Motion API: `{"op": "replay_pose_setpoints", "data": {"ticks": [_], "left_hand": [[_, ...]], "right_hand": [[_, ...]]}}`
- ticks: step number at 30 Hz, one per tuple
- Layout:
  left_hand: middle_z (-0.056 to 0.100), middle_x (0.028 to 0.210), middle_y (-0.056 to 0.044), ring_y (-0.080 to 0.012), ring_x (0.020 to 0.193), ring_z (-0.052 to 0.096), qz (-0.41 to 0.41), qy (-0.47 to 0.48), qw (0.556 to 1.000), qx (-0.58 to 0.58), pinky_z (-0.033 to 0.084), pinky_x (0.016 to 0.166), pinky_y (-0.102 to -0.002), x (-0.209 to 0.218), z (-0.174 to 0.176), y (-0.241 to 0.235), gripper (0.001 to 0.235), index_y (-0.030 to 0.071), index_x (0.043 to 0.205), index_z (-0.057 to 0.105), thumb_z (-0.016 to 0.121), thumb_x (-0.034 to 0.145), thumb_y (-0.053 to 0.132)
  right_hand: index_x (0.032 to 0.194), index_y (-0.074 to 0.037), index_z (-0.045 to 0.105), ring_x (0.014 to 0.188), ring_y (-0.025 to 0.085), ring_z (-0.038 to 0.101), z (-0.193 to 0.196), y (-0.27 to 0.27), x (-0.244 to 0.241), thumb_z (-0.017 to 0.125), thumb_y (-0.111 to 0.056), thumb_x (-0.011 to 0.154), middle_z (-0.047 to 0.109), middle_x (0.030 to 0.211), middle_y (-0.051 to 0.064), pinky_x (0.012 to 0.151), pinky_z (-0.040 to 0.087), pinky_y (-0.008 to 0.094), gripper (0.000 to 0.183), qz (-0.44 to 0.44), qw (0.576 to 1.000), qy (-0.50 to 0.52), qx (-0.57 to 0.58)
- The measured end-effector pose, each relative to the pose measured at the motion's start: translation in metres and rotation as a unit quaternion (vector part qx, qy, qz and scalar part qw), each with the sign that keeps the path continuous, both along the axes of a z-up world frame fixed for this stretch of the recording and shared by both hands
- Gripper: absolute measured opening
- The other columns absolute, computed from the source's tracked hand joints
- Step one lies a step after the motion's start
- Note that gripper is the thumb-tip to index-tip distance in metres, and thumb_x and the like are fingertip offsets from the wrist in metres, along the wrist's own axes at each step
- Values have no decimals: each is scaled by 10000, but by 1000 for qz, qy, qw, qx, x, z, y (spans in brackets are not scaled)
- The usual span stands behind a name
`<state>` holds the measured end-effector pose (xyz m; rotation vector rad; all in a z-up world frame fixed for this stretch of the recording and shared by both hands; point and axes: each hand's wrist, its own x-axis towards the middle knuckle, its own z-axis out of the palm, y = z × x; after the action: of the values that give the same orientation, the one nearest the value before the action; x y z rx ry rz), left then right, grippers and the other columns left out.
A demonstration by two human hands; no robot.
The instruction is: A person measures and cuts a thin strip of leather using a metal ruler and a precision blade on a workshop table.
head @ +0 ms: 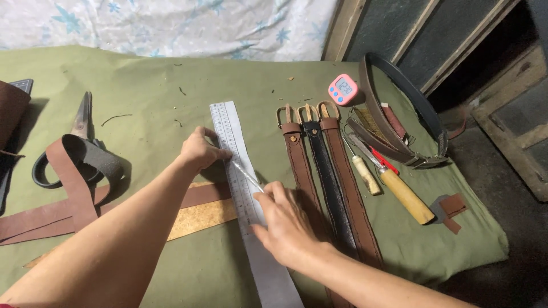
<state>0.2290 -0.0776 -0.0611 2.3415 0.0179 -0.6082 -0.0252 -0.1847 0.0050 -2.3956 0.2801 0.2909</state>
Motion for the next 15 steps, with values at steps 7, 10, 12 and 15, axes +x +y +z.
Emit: {"op": "replay_pose_setpoints", "data": {"ticks": [7,10,12,15], "left_hand": [[678,1193,-73,-230,1064,634,-3,-3,1000,7,554,829,-387,2,-4,1,670,223,1196,586,975,653,280],[673,1199,-73,-230,1067,629,-1,1,1000,8,553,817,-389,-1,2,0,664,226,1197,581,971,662,278],[673,1204,-74,-229,1065,627,1,5,1000,9,551,814,-388,-1,1,0,646,227,1190,577,966,675,268],[673,1205,-88,-235,1081,617,-5,-2,1000,-1,527,850,-393,1,-3,1,655,216,1184,579,973,662,261]], "right_hand": [[1414,-63,503,1104,214,525,-9,0,2,841,-137,829,448,1314,48,978,548,414,679,35,999,-6,-34],[1426,-80,504,1081,206,510,-9,1,3,844,-165,837,458,1285,30,964,540,404,686,35,998,15,-45],[1440,-81,492,1076,203,501,-8,1,4,836,-179,851,454,1284,27,945,539,396,689,34,998,28,-52],[1563,-113,340,1225,238,476,-5,1,5,824,-163,854,383,1467,59,1011,517,445,860,41,997,31,-54]]}}
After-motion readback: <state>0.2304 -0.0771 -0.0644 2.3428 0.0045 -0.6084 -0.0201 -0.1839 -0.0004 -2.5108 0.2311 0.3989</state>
